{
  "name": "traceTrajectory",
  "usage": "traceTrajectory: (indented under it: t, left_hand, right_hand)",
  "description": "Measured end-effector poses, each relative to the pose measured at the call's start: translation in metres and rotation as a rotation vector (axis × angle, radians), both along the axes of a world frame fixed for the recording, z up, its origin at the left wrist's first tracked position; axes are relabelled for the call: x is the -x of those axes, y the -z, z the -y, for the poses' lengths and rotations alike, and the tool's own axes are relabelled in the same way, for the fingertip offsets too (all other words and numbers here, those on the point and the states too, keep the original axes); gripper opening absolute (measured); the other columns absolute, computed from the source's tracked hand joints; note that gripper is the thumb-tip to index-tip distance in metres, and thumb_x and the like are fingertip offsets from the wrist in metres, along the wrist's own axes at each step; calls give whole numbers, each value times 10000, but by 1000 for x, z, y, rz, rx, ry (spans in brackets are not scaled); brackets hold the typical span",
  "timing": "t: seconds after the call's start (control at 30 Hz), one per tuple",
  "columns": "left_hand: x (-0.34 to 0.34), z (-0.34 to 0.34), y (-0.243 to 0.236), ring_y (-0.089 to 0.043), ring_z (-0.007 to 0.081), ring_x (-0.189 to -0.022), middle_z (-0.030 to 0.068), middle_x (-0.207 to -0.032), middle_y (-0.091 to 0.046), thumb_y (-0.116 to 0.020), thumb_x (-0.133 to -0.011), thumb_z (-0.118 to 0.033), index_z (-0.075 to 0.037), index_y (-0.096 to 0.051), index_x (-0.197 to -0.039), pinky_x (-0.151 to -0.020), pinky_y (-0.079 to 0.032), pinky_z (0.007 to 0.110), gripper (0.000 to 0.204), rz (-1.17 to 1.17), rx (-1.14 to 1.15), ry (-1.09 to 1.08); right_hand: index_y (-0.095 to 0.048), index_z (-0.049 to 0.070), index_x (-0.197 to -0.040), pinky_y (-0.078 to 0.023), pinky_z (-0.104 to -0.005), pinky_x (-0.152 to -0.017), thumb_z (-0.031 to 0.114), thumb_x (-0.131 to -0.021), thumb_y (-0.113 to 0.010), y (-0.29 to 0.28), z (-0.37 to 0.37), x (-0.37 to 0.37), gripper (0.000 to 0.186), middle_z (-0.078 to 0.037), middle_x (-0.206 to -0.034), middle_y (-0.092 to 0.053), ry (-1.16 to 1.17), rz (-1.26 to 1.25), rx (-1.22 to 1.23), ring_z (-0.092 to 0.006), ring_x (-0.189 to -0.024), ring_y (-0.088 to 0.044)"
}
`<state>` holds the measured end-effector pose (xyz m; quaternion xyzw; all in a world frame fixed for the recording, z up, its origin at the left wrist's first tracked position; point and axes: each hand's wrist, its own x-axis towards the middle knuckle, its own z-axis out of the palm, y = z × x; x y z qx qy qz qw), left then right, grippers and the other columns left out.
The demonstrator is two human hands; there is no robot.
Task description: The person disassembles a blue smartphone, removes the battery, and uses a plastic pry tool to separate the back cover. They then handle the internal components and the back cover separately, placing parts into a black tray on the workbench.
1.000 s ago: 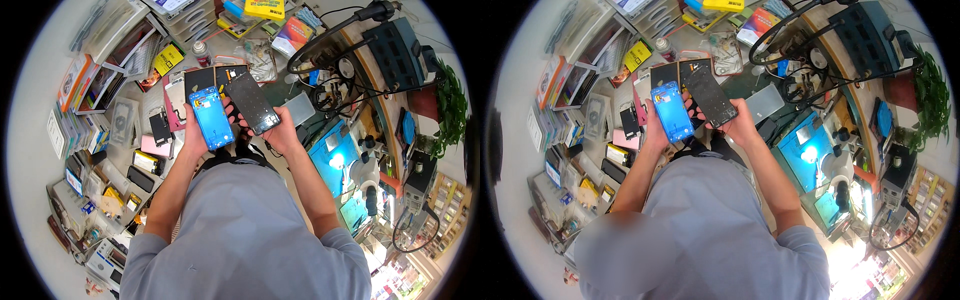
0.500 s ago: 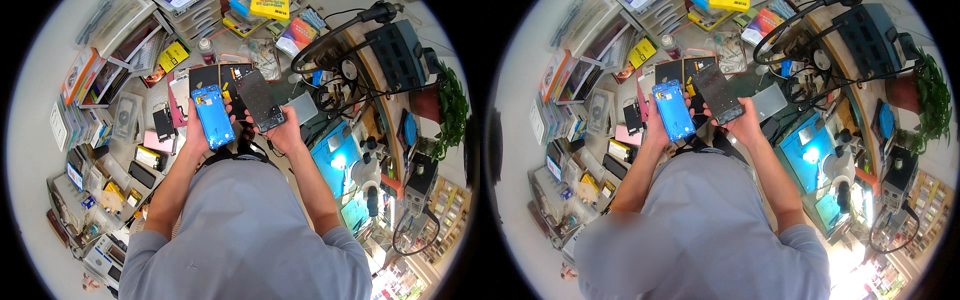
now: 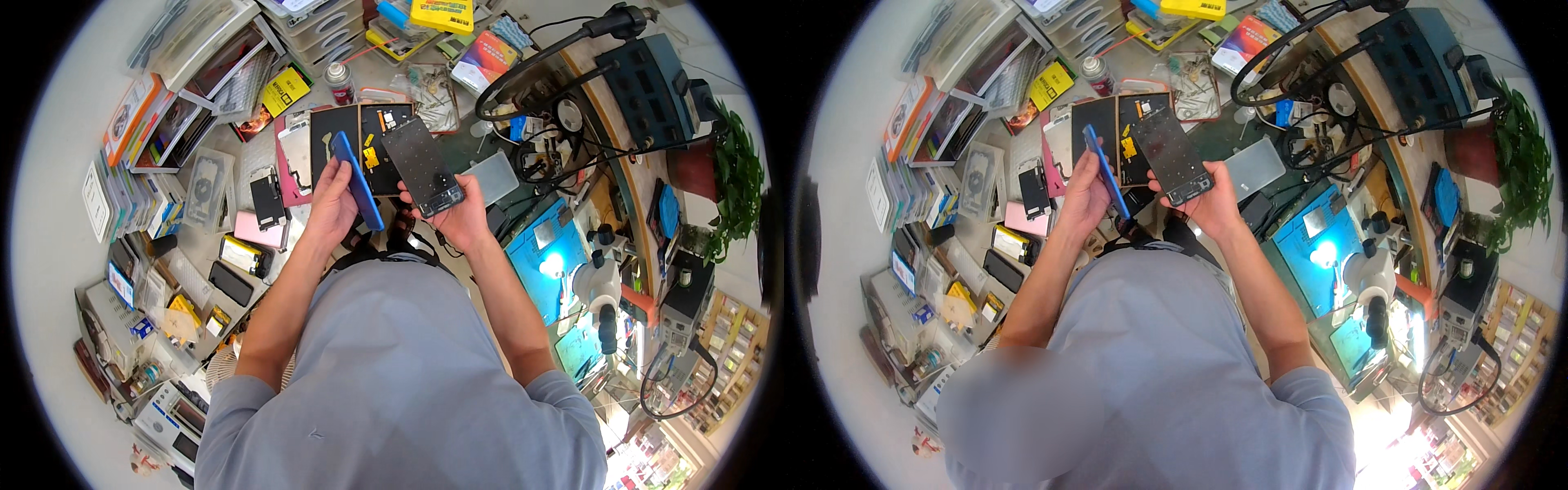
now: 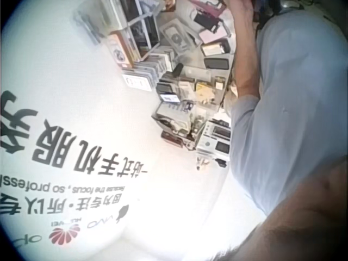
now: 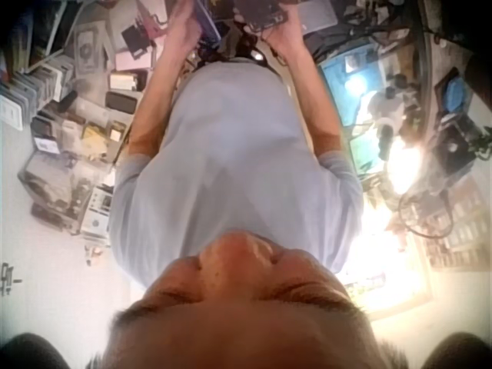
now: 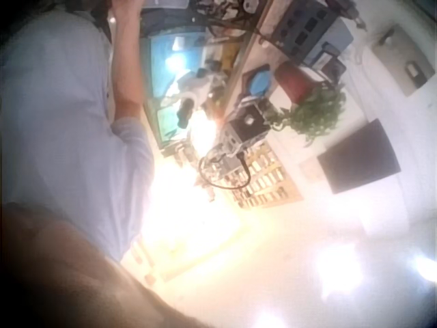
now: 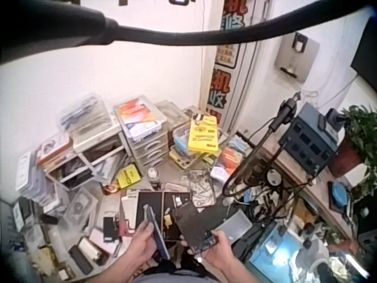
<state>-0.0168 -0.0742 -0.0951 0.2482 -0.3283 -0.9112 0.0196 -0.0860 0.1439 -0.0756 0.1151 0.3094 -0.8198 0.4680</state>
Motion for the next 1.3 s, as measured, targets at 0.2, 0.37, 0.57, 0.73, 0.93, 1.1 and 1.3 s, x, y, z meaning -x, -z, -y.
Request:
traceTrajectory:
  t: [0.2,0.37,0.57,0.73,0.93,1.1,1.3]
  left_hand:
    - [-3,-4,0,-514,189,-1198,59,-1310,-528,-567,-942,-24,-67,-356,-1411,-1060,-406,376,517,-23,99,-24]
    - [-4,-3,1,-474,203,-1249,100,-1376,-466,-521,-933,40,-48,-248,-1451,-1059,-416,385,592,-43,119,-1]
    - [-5,-9,-6,-535,177,-1155,101,-1274,-532,-571,-903,41,-15,-353,-1391,-1000,-454,346,538,-15,291,5]
    - [-7,-20,-23,-604,108,-958,63,-1065,-615,-668,-864,8,15,-484,-1285,-846,-517,264,460,-41,576,37]
    - [-7,-33,-23,-606,70,-844,34,-966,-610,-695,-847,16,17,-477,-1290,-733,-513,209,493,-116,677,14]
    - [-7,-35,-27,-561,45,-764,1,-887,-559,-710,-835,14,2,-488,-1293,-670,-485,189,509,-130,699,13]
    - [-4,-32,-32,-546,44,-756,-5,-885,-552,-703,-849,0,9,-515,-1272,-674,-481,187,463,-89,738,15]
  right_hand:
    - [-443,-43,-1374,-525,-389,-871,402,-916,-254,1,1,-3,666,-227,-1300,-569,-6,-4,-3,-317,-1132,-610]
    - [-462,-43,-1356,-530,-393,-875,398,-917,-260,1,3,-4,654,-222,-1280,-584,4,-10,-22,-312,-1115,-619]
    - [-487,-61,-1320,-533,-401,-879,386,-926,-263,5,2,-4,636,-215,-1246,-604,46,24,-44,-299,-1088,-629]
    - [-509,-62,-1282,-538,-420,-873,391,-939,-283,16,3,-6,611,-202,-1188,-630,82,52,-49,-288,-1036,-641]
    - [-567,-32,-1154,-551,-440,-848,379,-946,-329,15,16,-13,519,-167,-1047,-662,119,87,-134,-278,-937,-655]
    - [-571,-25,-1146,-553,-440,-848,391,-945,-337,15,24,-15,519,-161,-1029,-667,112,100,-124,-272,-923,-658]
    - [-573,-1,-1153,-545,-431,-856,388,-942,-344,20,24,-12,499,-141,-1058,-663,96,94,-118,-270,-942,-651]
